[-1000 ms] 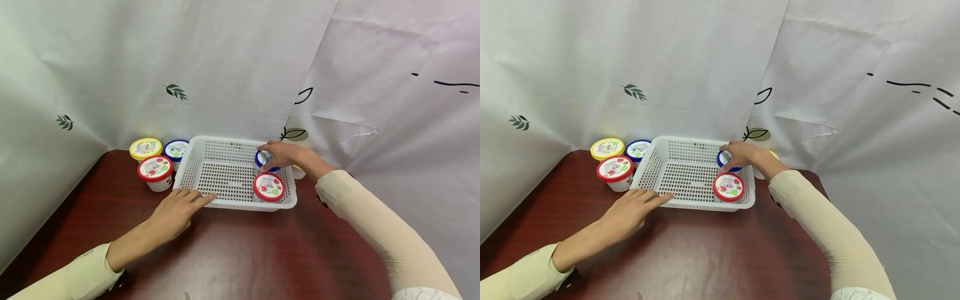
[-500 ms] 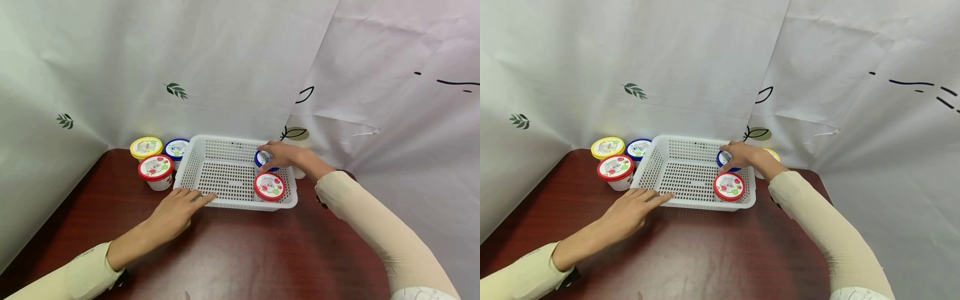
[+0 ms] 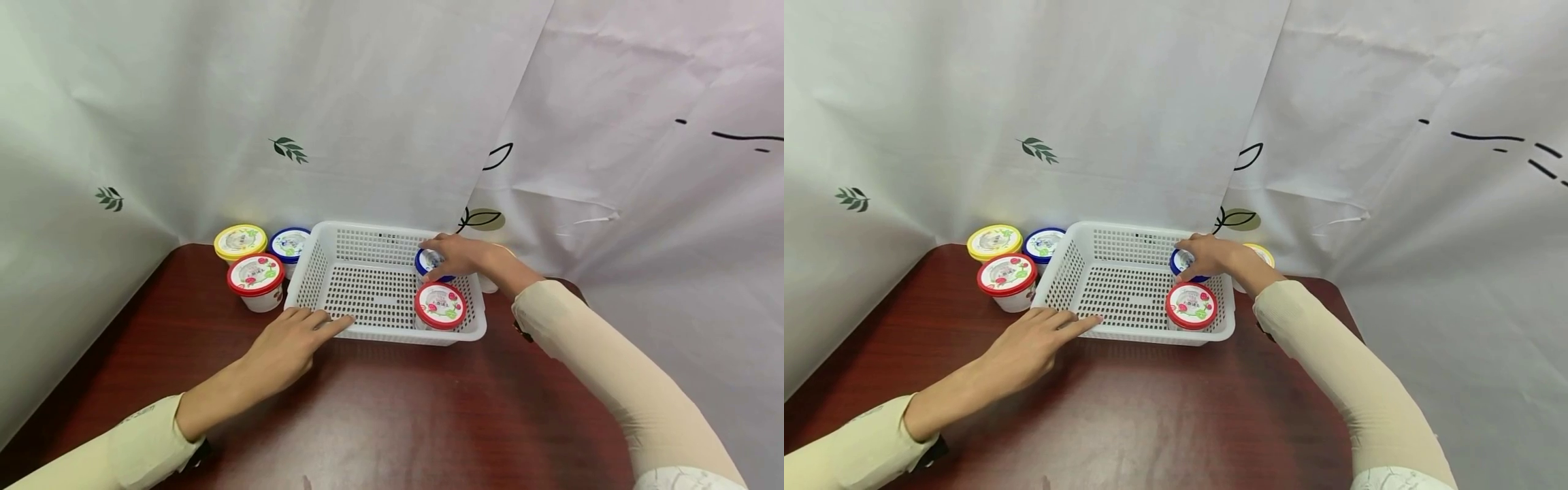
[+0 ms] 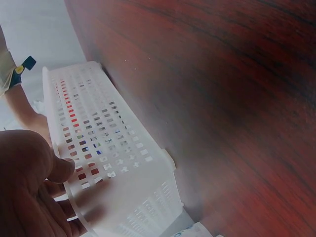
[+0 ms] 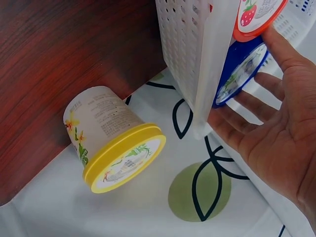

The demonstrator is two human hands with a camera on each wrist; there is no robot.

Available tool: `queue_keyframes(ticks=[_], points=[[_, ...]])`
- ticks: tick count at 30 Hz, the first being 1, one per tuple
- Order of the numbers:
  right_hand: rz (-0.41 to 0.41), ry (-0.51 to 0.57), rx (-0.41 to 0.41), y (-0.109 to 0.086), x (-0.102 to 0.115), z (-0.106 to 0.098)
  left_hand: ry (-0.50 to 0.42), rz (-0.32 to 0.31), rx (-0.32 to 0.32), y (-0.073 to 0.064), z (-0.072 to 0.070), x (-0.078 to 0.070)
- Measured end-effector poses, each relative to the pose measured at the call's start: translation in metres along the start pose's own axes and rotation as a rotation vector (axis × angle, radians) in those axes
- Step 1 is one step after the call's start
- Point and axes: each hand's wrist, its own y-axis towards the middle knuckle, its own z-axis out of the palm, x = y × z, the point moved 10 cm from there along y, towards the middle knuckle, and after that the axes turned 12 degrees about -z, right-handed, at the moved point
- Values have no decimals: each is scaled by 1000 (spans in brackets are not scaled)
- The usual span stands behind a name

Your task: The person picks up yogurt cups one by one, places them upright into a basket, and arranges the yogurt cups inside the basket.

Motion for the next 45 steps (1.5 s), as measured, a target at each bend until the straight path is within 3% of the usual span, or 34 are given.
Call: queue_keyframes(ticks=[31,45], points=[[25,23,7,-3,-1,2,9,17,-13,1,-2,-3],[23,-45,-24,-9,-3,-7,2,1,-17,0,-2,-1]])
